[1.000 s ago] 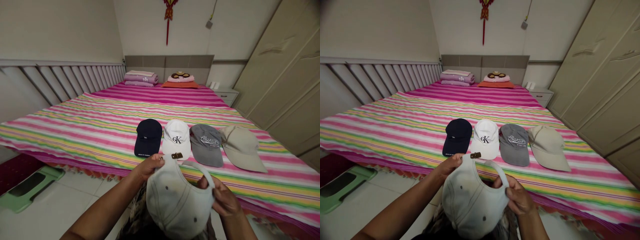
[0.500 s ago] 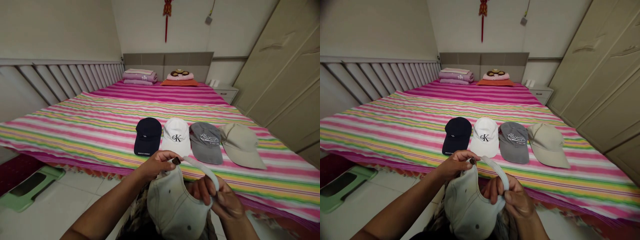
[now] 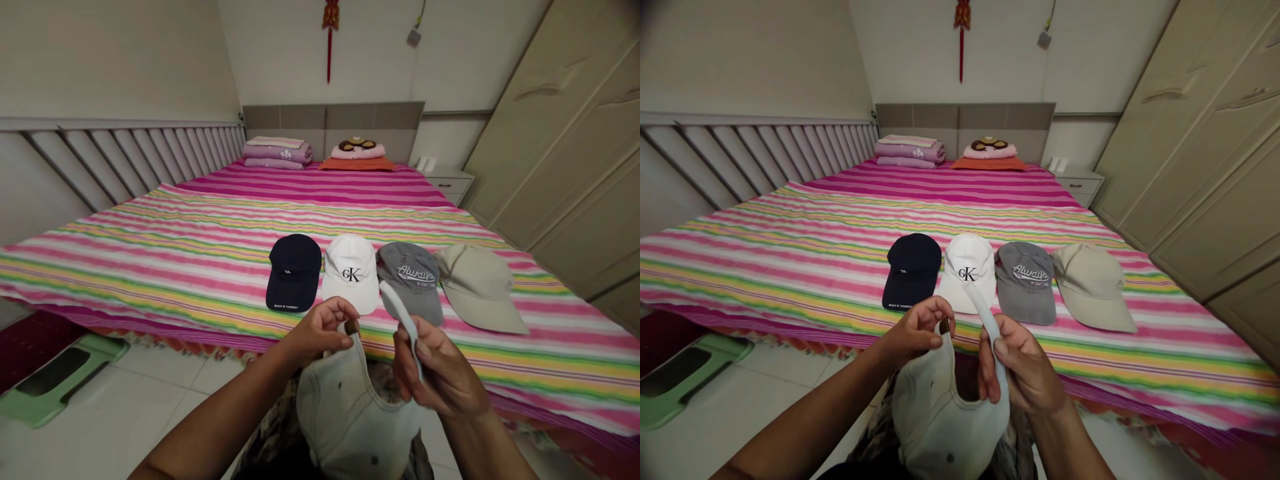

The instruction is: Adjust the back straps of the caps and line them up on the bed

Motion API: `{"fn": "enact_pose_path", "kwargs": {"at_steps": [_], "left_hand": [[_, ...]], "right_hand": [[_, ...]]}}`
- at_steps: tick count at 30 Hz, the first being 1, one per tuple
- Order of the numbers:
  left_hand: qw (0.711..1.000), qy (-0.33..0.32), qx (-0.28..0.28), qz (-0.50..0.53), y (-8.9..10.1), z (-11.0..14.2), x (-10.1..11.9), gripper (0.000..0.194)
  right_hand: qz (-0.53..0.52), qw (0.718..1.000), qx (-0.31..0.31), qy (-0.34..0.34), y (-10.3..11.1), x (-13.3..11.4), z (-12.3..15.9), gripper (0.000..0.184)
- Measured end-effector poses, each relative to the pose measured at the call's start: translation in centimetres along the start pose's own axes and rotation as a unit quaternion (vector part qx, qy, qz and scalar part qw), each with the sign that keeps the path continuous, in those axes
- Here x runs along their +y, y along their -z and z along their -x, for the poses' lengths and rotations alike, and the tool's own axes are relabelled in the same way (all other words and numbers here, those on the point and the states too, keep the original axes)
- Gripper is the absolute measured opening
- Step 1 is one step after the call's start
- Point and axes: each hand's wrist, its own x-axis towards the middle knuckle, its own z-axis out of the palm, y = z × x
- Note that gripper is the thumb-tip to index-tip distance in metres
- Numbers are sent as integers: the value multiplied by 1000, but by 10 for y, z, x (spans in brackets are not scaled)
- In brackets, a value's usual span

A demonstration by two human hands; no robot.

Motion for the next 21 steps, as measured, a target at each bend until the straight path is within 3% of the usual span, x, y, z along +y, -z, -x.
{"fn": "enact_pose_path", "kwargs": {"at_steps": [4,7,10,13,15,21], "left_hand": [[995,-29,62,-71,-4,1,1,29],[976,-63,72,-194,-3,2,3,25],[916,-147,51,-369,-1,4,7,22],[867,-199,28,-456,1,7,13,26],[863,-209,28,-459,0,9,16,27],[895,-209,69,-389,0,13,17,24]], "right_hand": [[13,1000,-5,3,2,-2,-3,22],[14,1000,3,7,-1,-5,-4,26],[12,1000,12,8,-6,-10,-4,27],[32,999,25,-7,-10,-12,-5,20],[51,998,40,-22,-9,-11,-5,19],[64,992,86,-67,-2,-2,-7,30]]}}
